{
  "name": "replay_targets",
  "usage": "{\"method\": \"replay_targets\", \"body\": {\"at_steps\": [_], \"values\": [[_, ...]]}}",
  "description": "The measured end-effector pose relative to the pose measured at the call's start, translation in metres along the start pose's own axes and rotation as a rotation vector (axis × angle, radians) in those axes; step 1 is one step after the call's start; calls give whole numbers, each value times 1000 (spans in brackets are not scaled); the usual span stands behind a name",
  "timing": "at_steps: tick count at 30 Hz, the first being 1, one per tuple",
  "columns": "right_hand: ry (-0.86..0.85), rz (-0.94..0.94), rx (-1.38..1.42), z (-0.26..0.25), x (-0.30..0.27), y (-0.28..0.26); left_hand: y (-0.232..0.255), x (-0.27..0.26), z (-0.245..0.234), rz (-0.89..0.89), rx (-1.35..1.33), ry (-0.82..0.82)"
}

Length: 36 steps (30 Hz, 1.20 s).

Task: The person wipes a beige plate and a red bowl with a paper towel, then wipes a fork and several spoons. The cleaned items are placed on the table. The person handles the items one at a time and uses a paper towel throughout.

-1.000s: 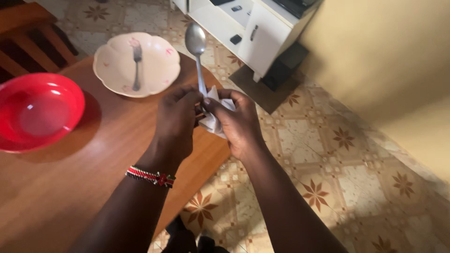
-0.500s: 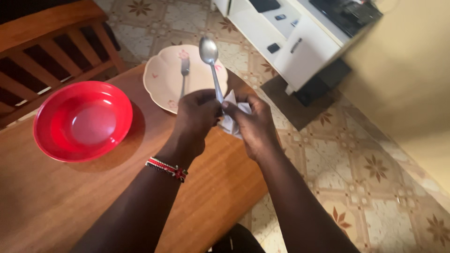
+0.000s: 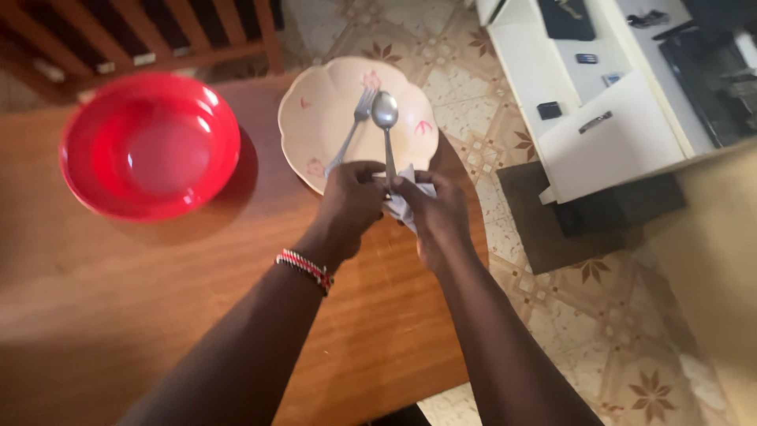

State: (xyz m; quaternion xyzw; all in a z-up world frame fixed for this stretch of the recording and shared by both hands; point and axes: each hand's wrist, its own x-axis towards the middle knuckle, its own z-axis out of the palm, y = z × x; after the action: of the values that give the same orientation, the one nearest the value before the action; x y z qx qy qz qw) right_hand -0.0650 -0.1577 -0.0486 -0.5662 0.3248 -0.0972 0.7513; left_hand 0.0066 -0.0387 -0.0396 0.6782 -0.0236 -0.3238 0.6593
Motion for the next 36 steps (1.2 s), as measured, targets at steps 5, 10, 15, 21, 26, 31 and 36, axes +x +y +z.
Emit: {"method": "replay_targets", "body": {"at_steps": [5,10,15,21,26,31,36], "values": [[-80,30,-10,-14,25,10,-18,10,13,6,-66,105],[-42,102,-134,-19,37,9,-28,17,21,24,-133,144],[-8,172,-140,-22,42,7,-30,21,29,-30,-111,215],[-14,148,-95,-26,43,10,-27,21,34,-80,-176,278],[11,132,-94,-28,41,5,-20,14,34,-149,-235,268],[110,159,33,-34,35,0,-15,11,40,-191,-281,172],[130,118,0,-35,32,-6,-11,10,50,-212,-324,163]]}}
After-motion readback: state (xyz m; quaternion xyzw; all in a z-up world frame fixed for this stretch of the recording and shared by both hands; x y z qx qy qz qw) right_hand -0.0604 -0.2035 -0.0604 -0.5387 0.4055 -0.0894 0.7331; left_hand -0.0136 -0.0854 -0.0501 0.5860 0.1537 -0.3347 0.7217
